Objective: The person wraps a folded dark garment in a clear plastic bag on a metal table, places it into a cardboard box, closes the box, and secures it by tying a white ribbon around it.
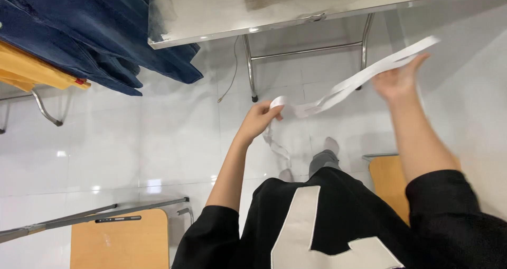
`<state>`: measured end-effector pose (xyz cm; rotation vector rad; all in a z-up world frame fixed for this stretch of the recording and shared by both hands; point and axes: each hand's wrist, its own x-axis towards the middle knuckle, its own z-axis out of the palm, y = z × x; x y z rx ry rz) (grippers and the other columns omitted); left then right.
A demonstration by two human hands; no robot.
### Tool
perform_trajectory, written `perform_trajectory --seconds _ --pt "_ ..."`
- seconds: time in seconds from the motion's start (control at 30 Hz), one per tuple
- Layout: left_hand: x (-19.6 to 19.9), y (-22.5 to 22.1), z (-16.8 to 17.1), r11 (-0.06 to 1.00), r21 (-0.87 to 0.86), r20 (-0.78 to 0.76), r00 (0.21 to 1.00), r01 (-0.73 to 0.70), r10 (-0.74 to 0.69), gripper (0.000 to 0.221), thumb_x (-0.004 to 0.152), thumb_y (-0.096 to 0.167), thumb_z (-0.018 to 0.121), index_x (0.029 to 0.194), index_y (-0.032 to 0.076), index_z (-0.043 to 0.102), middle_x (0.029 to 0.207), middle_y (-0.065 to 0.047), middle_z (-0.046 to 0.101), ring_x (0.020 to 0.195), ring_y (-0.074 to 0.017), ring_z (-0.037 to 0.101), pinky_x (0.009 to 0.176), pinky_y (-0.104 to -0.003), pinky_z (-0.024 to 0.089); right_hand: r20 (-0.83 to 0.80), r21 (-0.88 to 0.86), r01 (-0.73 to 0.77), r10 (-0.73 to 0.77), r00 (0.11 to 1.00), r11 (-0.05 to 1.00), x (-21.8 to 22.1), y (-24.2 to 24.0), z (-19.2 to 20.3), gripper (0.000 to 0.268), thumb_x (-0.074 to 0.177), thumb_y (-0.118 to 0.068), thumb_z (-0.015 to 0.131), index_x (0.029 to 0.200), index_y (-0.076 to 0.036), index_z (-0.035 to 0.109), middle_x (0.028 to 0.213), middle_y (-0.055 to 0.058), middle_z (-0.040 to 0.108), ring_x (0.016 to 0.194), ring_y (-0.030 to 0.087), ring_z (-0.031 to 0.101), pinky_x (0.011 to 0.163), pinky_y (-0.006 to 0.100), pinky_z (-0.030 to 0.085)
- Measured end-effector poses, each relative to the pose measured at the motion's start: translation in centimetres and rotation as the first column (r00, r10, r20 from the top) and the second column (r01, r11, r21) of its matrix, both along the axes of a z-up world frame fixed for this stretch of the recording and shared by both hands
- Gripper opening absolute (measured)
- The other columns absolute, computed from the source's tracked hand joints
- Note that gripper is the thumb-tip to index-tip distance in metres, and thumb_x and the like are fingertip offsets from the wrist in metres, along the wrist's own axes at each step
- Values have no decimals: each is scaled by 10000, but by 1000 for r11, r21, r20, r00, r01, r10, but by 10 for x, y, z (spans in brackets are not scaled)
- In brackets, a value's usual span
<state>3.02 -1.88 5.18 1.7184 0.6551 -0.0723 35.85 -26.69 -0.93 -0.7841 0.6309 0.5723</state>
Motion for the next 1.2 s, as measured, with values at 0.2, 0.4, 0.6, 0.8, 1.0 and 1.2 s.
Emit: perform_trajectory --seconds 0.2,0.4,0.6,0.8,1.0,1.2 --pt "36 -32 96 841 -490 325 943 231 -70 185 981 333 677 913 186 586 889 48 620 901 -112 673 1002 -292 531 12 -181 -577 588 809 797 -141 55 -30 1276 666 -881 485 1643 -72 352 1737 157 346 1618 271 332 1278 556 317" --pt "70 -35 128 819 -567 438 875 91 206 182 994 335 663 1050 162 669 1348 -53 749 1033 -210 739 946 -383 615 315 -165 -781 782 537 603 -186 63 42 1193 754 -874 201 1435 14 612 1419 166 683 1325 306 655 1156 438 475" --pt "83 -29 149 830 -553 489 834 70 256 210 959 333 680 1002 128 693 1668 41 422 1261 -256 668 908 -501 690 487 -487 -649 799 354 584 -187 63 57 1119 658 -957 414 1456 -194 595 1555 -19 602 1493 183 521 1244 479 321" --pt "88 -32 159 882 -468 504 837 55 215 247 953 355 652 975 109 654 1740 19 229 1275 -129 599 841 -448 736 594 -590 -531 773 223 608 -165 69 97 450 934 -494 675 1246 -174 724 1364 -8 649 1347 144 555 1083 382 518" --pt "108 19 141 835 -550 632 640 -27 437 154 969 256 714 959 107 677 1746 69 194 1305 -227 625 898 -516 697 273 -718 -654 961 53 240 -165 69 91 275 977 -348 714 907 -100 811 1004 28 853 1109 111 732 1113 300 459" --pt "99 75 60 429 -892 266 602 -143 753 642 933 531 671 1534 361 523 1103 91 628 1242 -194 638 884 -330 505 419 -503 -724 866 273 472 -157 61 117 407 1094 -267 499 1198 72 700 1053 279 808 1003 414 820 962 440 641"
